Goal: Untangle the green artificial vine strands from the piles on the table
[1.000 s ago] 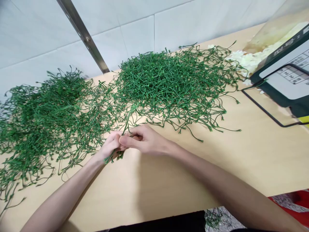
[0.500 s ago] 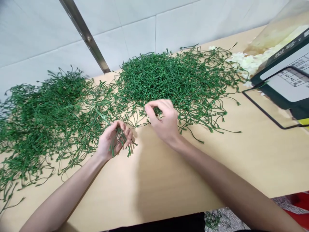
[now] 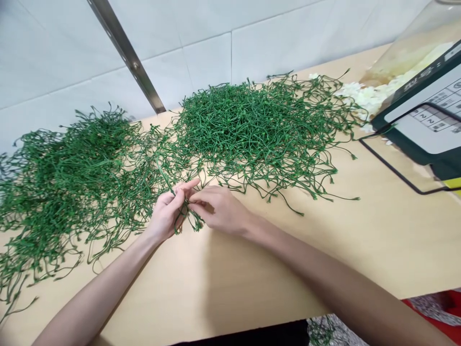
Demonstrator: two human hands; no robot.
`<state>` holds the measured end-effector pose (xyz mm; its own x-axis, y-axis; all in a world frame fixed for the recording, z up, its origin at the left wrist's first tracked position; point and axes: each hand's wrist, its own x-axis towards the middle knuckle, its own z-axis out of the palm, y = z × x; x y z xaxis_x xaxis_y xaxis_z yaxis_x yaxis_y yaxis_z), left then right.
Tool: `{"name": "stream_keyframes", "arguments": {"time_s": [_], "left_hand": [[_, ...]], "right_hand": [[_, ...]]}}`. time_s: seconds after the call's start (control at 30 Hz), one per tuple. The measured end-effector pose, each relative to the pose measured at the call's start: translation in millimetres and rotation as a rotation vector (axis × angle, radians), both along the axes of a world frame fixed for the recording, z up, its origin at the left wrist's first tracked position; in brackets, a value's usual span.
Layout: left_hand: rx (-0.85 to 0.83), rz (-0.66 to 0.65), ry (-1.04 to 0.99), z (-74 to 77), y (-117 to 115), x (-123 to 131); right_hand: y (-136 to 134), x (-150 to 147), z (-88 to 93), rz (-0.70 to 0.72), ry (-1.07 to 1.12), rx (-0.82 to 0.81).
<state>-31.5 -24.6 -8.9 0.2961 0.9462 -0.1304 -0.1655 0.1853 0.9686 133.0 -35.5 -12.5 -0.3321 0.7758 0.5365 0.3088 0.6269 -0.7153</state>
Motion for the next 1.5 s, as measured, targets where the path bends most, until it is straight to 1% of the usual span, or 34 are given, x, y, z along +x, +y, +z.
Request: {"name": "stream_keyframes", "arguments": {"time_s": [0.1,0.17,0.2,0.27,0.33,0.43,0.57,0.7,0.8,0.87,0.97,1.07,1.2,1.27,1.37,1.5], "left_hand": [[-0.050,-0.031,-0.047,3.0,0,0],[-0.069,-0.052,-0.105,4.4,0,0],[-0.073,-0.060,-0.129,4.7,-1,0],[-0.083,-0.081,-0.153,4.6,-1,1],[-0.078,-0.083,-0.175,4.1,-1,1],[-0.041,-0.044,-0.215,4.0,-1,2],[-0.046,-0.013,-0.220,6.8,0,3],[-0.074,0.016,-0.239,10.4,1,4],[-0.088,0.078,-0.219,12.0,0,5],[-0.082,0.112,-0.242,12.9,0,4],[-0.112,0.100,-0.261,14.7,2,2],[-0.155,0.055,-0.252,16.0,4,-2],[-0.177,0.027,-0.214,13.5,5,-2],[-0.167,0.043,-0.186,11.5,4,0],[-0.144,0.065,-0.177,11.0,2,3],[-0.109,0.014,-0.175,13.2,1,5]], "right_hand": [[2,4,4.7,-0.024,0.071,-0.199],[4,6,8.4,-0.089,0.123,-0.308],[5,7,9.5,-0.130,0.154,-0.338],[6,8,10.0,-0.189,0.202,-0.365],[7,7,9.2,-0.211,0.223,-0.375],[8,7,8.3,-0.227,0.263,-0.408],[10,8,10.0,-0.277,0.346,-0.451],[10,10,12.3,-0.212,0.384,-0.521],[11,10,13.1,-0.185,0.404,-0.555],[11,11,13.0,-0.180,0.393,-0.560],[11,10,12.3,-0.182,0.356,-0.552],[11,9,10.8,-0.192,0.304,-0.533],[11,9,8.5,-0.190,0.270,-0.527],[12,11,8.6,-0.142,0.294,-0.540],[14,15,10.4,-0.016,0.359,-0.574],[16,20,11.3,0.115,0.467,-0.642]]}}
